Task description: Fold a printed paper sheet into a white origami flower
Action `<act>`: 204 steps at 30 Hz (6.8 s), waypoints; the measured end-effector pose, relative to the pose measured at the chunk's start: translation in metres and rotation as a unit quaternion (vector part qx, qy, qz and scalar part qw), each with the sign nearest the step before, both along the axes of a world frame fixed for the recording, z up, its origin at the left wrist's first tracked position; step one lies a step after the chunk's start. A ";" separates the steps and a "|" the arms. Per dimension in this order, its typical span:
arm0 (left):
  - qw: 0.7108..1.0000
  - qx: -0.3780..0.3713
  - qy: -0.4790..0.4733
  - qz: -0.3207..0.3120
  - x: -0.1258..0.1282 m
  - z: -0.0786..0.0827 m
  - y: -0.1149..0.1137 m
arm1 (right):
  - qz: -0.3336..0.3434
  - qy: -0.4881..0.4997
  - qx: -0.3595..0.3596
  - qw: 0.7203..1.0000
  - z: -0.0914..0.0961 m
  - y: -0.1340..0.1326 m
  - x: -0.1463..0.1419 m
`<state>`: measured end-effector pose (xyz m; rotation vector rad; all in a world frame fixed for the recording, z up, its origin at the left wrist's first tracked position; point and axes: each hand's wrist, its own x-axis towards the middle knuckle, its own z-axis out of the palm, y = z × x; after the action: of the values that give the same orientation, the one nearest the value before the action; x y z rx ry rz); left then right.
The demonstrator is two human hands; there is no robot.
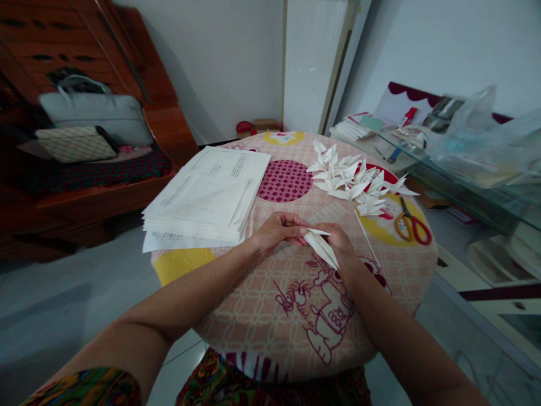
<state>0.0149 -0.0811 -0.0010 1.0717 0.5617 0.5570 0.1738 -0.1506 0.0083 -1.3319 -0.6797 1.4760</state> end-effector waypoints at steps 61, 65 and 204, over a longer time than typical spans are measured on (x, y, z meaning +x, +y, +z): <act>0.998 0.046 -0.031 -0.007 -0.004 0.003 -0.005 | 0.013 -0.099 0.130 0.986 -0.005 -0.005 0.005; 0.998 0.060 -0.005 -0.028 -0.006 0.005 -0.004 | 0.042 -0.109 0.115 0.986 -0.004 -0.004 0.007; 0.941 0.285 0.008 0.181 0.004 0.008 -0.015 | -0.162 -0.284 0.374 0.868 -0.012 -0.009 -0.016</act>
<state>0.0191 -0.0958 0.0075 1.5319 0.6336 1.0808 0.1580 -0.1600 -0.0035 -1.1560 -1.1873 0.4243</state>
